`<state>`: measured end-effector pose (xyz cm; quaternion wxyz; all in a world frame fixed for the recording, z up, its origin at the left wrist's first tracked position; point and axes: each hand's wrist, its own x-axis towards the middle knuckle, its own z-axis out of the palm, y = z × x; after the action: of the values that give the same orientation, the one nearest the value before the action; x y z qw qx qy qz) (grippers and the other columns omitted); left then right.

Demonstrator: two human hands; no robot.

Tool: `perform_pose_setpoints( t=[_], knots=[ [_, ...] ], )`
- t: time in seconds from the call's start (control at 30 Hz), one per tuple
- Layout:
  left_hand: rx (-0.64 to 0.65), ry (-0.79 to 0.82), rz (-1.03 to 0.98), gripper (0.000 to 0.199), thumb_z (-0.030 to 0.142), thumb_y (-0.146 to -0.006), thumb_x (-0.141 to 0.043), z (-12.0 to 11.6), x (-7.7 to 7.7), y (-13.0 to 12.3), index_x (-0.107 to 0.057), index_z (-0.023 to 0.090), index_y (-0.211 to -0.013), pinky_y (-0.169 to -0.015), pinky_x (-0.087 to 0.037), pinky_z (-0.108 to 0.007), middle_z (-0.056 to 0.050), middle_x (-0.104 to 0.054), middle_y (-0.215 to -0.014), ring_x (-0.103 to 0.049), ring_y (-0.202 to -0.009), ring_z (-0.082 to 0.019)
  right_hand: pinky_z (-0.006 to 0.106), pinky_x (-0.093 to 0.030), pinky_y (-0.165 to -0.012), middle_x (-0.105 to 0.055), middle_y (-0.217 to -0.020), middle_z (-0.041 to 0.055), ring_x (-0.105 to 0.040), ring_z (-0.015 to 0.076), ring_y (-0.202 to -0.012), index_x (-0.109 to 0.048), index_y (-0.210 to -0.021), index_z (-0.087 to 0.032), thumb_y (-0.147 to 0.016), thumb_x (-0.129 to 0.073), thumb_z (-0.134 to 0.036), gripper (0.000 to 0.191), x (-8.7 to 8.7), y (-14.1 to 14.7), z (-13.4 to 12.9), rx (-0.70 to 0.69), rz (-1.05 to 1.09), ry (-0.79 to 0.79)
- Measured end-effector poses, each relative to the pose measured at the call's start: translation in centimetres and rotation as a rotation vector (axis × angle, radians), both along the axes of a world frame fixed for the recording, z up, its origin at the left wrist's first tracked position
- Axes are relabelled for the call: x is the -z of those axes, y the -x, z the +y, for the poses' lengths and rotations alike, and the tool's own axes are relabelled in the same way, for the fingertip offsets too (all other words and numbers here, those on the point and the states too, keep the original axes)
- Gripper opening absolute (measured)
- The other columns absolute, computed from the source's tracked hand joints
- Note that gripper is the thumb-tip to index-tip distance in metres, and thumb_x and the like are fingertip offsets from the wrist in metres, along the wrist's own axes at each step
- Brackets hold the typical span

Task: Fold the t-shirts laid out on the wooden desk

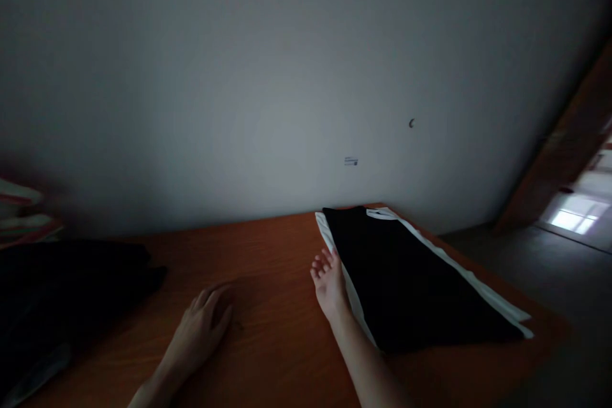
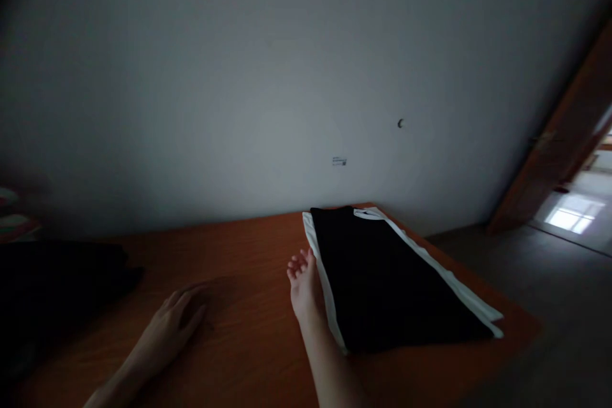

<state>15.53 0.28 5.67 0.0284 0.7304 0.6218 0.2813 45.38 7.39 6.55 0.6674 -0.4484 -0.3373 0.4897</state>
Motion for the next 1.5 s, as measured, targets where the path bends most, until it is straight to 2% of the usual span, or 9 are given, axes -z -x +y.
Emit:
perform_pose_setpoints(
  t=[0.13, 0.3, 0.43, 0.5, 0.83, 1.13, 1.27, 1.33, 1.5],
  knots=[
    [0.015, 0.012, 0.026, 0.041, 0.047, -0.090, -0.046, -0.1, -0.1, 0.4, -0.071, 0.024, -0.113, -0.103, -0.052, -0.050, -0.011, -0.070, -0.124, -0.067, -0.113, -0.029, 0.038, -0.057, -0.073, -0.062, -0.076, 0.0061, -0.067, 0.0232, -0.076, -0.055, -0.092, -0.027, -0.094, -0.011, -0.066, 0.059, -0.3, -4.0, 1.2, 0.243, -0.191, -0.059],
    [0.041, 0.010, 0.044, 0.039, 0.048, -0.090, -0.045, 0.0, 0.0, 0.2, -0.073, 0.027, -0.107, -0.098, -0.054, -0.051, -0.009, -0.073, -0.116, -0.070, -0.106, -0.029, 0.043, -0.050, -0.090, -0.066, -0.110, 0.0147, -0.063, 0.0291, -0.106, -0.057, -0.118, -0.021, -0.092, -0.045, -0.046, 0.038, -1.1, -6.5, 0.6, 0.417, -0.538, -0.038],
    [0.044, -0.007, 0.036, 0.037, 0.048, -0.090, -0.047, 0.1, 0.3, 0.4, -0.073, 0.028, -0.106, -0.098, -0.055, -0.049, -0.008, -0.073, -0.117, -0.070, -0.106, -0.028, 0.048, -0.047, -0.091, -0.065, -0.119, 0.0240, -0.061, 0.0351, -0.115, -0.059, -0.122, -0.013, -0.093, -0.049, -0.025, 0.033, -1.5, -6.7, -0.4, 0.388, -1.317, 0.331],
    [0.041, -0.013, 0.033, 0.037, 0.048, -0.090, -0.046, 0.1, 0.3, 0.4, -0.073, 0.027, -0.106, -0.098, -0.055, -0.048, -0.008, -0.072, -0.117, -0.070, -0.107, -0.028, 0.047, -0.049, -0.087, -0.066, -0.117, 0.0251, -0.064, 0.0358, -0.112, -0.061, -0.119, -0.011, -0.095, -0.051, -0.027, 0.030, -1.6, -7.0, 0.0, 0.294, -1.452, 0.471],
    [0.045, -0.010, 0.043, 0.037, 0.047, -0.090, -0.046, 0.0, 0.2, 0.4, -0.074, 0.027, -0.106, -0.097, -0.056, -0.050, -0.008, -0.072, -0.118, -0.069, -0.107, -0.029, 0.039, -0.050, -0.081, -0.076, -0.089, 0.0158, -0.074, 0.0291, -0.090, -0.068, -0.093, -0.017, -0.095, -0.055, -0.030, 0.019, -1.6, -9.9, 1.9, 0.193, -1.397, 0.408],
    [0.048, 0.013, 0.042, 0.036, 0.047, -0.090, -0.047, 0.0, 0.0, 0.2, -0.073, 0.027, -0.107, -0.097, -0.055, -0.050, -0.008, -0.072, -0.117, -0.068, -0.107, -0.029, 0.038, -0.047, -0.088, -0.068, -0.110, 0.0200, -0.066, 0.0288, -0.106, -0.054, -0.109, -0.018, -0.104, -0.018, -0.041, 0.043, -3.9, -11.6, 1.6, 0.726, -1.037, 0.197],
    [0.040, 0.038, 0.033, 0.038, 0.047, -0.091, -0.045, -0.1, 0.0, 0.1, -0.072, 0.026, -0.107, -0.099, -0.053, -0.052, -0.009, -0.072, -0.117, -0.068, -0.108, -0.030, 0.037, -0.048, -0.087, -0.069, -0.109, 0.0164, -0.065, 0.0266, -0.103, -0.053, -0.099, -0.022, -0.100, -0.032, -0.060, 0.043, -6.2, -11.0, 0.5, 0.954, -0.622, -0.220],
    [0.038, 0.050, 0.021, 0.038, 0.048, -0.091, -0.045, -0.2, -0.1, 0.0, -0.071, 0.025, -0.108, -0.101, -0.052, -0.053, -0.009, -0.072, -0.117, -0.068, -0.108, -0.030, 0.035, -0.050, -0.083, -0.071, -0.104, 0.0130, -0.066, 0.0243, -0.096, -0.055, -0.096, -0.022, -0.094, -0.045, -0.067, 0.046, -7.3, -9.5, -0.5, 0.792, -0.503, -0.408],
    [-0.005, 0.033, -0.106, 0.045, 0.055, -0.089, -0.048, -0.5, -0.7, -0.3, -0.066, 0.022, -0.113, -0.102, -0.051, -0.054, -0.012, -0.073, -0.115, -0.068, -0.109, -0.031, 0.032, -0.053, -0.062, -0.071, -0.069, 0.0028, -0.067, 0.0194, -0.061, -0.062, -0.091, -0.022, -0.089, -0.051, -0.074, 0.053, -9.1, -5.7, -2.4, -0.153, -0.282, -0.457]
  ],
)
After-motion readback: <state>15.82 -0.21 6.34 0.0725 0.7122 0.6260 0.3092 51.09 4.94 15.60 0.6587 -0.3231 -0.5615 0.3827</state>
